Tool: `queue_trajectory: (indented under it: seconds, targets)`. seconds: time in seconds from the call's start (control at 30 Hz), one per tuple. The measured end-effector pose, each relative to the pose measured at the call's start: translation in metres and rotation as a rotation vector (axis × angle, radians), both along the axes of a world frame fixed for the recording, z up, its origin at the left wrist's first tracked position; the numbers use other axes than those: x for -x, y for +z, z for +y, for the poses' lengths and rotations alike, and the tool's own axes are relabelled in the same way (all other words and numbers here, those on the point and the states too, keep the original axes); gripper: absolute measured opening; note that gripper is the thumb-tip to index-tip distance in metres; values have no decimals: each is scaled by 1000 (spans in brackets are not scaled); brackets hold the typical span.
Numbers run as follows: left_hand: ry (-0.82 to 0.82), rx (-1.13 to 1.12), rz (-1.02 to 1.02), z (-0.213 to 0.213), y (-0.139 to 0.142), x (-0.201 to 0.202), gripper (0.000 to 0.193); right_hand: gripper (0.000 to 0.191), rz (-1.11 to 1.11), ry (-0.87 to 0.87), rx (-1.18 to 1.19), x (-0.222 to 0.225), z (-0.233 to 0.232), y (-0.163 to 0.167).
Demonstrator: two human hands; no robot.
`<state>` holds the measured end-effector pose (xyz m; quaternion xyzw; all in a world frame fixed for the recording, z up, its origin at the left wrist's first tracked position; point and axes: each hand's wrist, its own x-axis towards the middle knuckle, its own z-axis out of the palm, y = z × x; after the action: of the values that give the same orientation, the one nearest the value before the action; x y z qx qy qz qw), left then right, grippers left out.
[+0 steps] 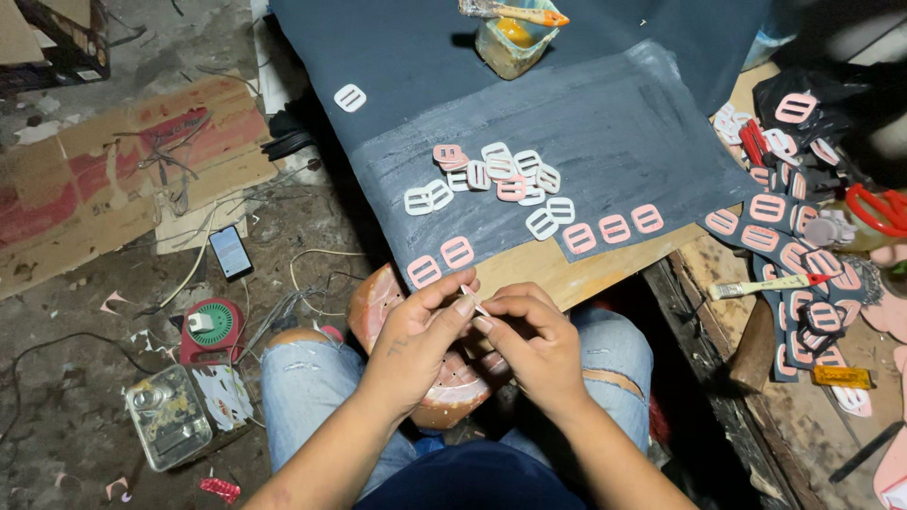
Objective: The person arranges small white rectangular pieces with pink markings on a dark gray board. They use a brush to apply a yellow liquid to some pieces and place them in rows, occasionally adjusting positions and picking up additional pieces from the table.
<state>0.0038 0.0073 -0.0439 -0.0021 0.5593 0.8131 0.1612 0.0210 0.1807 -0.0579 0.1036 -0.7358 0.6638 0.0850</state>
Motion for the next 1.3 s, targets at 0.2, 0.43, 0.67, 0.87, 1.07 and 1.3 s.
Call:
queue_trajectory:
  seconds: [0.2,0.43,0.67,0.87,1.07,1.3]
  targets:
    - [54,-48,-44,-5,-14,4,51,18,-191,67,-17,8,-6,4]
    - [97,47,-175,-20,-15,16,55,21,-68,5,-106,68,8,6]
    - [191,-56,-92,-29,-22,29,52,27,7,-287,-268,192,31,1]
    - [205,-13,-124,-39,-42,33,45,94,133,-406,-582,292,53,4]
    - [217,-1,-187,-51,-64,43,45,121,182,-397,-544,359,58,3]
    - [186,-89,-193,-48,-58,41,43,100,315,-442,-536,332,61,17]
